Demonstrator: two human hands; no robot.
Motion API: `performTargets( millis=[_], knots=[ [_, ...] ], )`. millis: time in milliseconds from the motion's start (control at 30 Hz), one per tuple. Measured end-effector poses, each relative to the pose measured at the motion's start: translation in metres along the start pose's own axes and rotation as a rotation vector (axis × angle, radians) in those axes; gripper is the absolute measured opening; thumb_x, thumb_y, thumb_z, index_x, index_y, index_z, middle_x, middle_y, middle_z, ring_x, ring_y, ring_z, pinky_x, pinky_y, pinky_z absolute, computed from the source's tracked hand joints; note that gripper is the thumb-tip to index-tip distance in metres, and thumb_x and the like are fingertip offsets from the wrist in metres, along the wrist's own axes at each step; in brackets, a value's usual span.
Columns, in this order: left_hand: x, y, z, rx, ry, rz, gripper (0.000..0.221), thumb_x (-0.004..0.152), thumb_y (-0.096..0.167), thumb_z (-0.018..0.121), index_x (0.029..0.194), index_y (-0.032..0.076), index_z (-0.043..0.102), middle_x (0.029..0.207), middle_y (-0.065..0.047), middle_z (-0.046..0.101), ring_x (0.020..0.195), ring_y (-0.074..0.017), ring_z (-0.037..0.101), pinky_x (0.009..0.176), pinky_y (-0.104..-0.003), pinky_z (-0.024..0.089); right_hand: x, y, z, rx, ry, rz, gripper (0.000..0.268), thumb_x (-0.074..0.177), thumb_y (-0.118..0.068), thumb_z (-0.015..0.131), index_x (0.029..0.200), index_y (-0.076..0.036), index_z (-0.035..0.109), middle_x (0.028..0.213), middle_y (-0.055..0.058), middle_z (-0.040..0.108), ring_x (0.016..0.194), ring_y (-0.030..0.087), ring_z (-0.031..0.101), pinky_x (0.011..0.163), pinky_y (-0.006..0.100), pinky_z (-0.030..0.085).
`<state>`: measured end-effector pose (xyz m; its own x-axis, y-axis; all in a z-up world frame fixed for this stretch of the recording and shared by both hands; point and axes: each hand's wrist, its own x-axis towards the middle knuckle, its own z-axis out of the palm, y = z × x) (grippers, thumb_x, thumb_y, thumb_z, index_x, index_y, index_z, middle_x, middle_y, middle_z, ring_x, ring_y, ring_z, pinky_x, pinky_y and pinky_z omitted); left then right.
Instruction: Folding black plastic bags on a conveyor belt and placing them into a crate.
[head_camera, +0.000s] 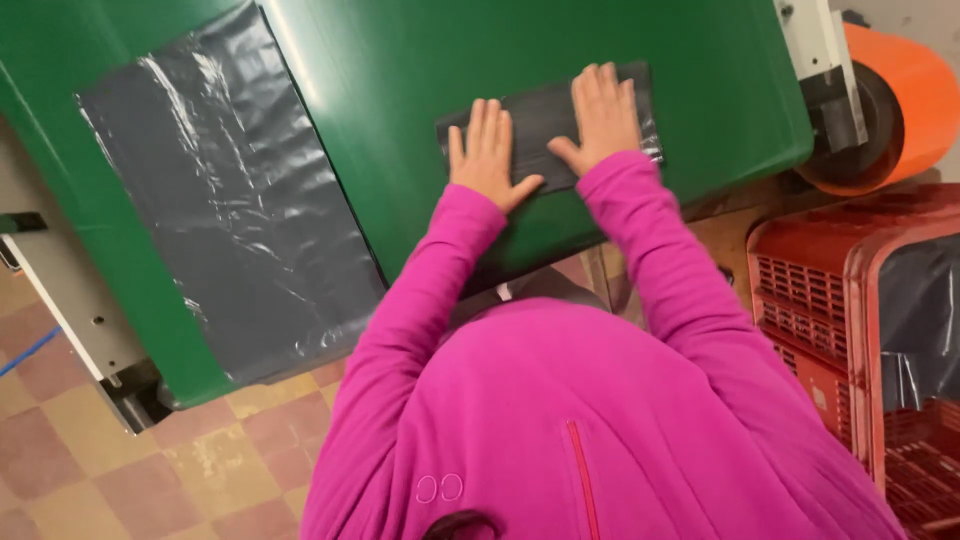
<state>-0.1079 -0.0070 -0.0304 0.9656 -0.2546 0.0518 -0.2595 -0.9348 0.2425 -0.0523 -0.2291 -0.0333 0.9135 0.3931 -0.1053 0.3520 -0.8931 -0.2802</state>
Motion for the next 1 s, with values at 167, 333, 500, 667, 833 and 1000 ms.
performTargets(
  millis=[167, 333, 500, 667, 833, 1000],
  knots=[
    [-0.042, -0.051, -0.037, -0.056, -0.05, 0.124, 0.115, 0.076, 0.067, 0.075, 0.155, -0.006, 0.033, 0.165, -0.023, 0.024, 0.155, -0.0353, 0.014, 0.12, -0.061, 0.018, -0.024, 0.063, 0.005, -0.062, 0.388, -0.013, 0.098, 0.099, -0.051, 0.073, 0.161, 0.013, 0.034, 0.166, 0.034, 0.028, 0.155, 0.049, 0.018, 0.125, 0.061, 0.013],
    [-0.049, -0.048, -0.026, 0.194, -0.164, 0.422, 0.049, 0.097, 0.036, 0.062, 0.132, 0.002, 0.061, 0.139, -0.015, 0.057, 0.135, -0.0332, 0.049, 0.103, -0.052, 0.045, -0.046, -0.066, -0.009, -0.007, 0.125, -0.289, 0.082, 0.082, -0.03, 0.072, 0.147, 0.012, 0.043, 0.154, 0.031, 0.038, 0.148, 0.048, 0.031, 0.122, 0.058, 0.027],
    [-0.03, -0.015, -0.015, 0.09, -0.29, 0.526, 0.019, 0.096, 0.027, 0.065, 0.105, 0.012, 0.073, 0.091, -0.006, 0.075, 0.081, -0.0269, 0.073, 0.07, -0.044, 0.056, -0.083, -0.053, 0.066, 0.208, 0.266, -0.547, 0.063, 0.088, -0.016, 0.069, 0.144, 0.007, 0.049, 0.15, 0.026, 0.05, 0.143, 0.046, 0.044, 0.12, 0.056, 0.032],
    [0.025, -0.026, -0.003, -0.621, -0.724, 0.105, 0.03, 0.078, 0.033, 0.07, 0.092, 0.006, 0.075, 0.073, -0.012, 0.071, 0.067, -0.0255, 0.07, 0.063, -0.04, 0.054, -0.116, 0.002, 0.111, 1.31, -0.118, -0.06, 0.041, 0.102, -0.007, 0.052, 0.142, -0.005, 0.062, 0.135, 0.017, 0.068, 0.129, 0.031, 0.063, 0.116, 0.049, 0.047],
    [0.009, -0.05, 0.052, -1.104, -0.385, -0.201, 0.045, 0.106, 0.045, 0.05, 0.101, 0.008, 0.075, 0.084, -0.012, 0.072, 0.07, -0.0226, 0.063, 0.067, -0.038, 0.05, -0.076, -0.004, 0.045, 1.673, -0.161, 0.524, 0.039, 0.112, -0.012, 0.04, 0.146, 0.003, 0.05, 0.143, 0.032, 0.049, 0.128, 0.052, 0.044, 0.11, 0.06, 0.039],
    [0.011, -0.007, 0.049, -0.346, 0.249, -0.146, 0.035, 0.101, 0.043, 0.066, 0.09, 0.011, 0.064, 0.089, -0.014, 0.072, 0.075, -0.0363, 0.068, 0.063, -0.047, 0.053, -0.059, 0.023, 0.057, 2.154, -0.199, 0.378, 0.043, 0.107, -0.012, 0.039, 0.147, 0.004, 0.042, 0.148, 0.02, 0.055, 0.134, 0.035, 0.06, 0.117, 0.053, 0.048]
  ],
)
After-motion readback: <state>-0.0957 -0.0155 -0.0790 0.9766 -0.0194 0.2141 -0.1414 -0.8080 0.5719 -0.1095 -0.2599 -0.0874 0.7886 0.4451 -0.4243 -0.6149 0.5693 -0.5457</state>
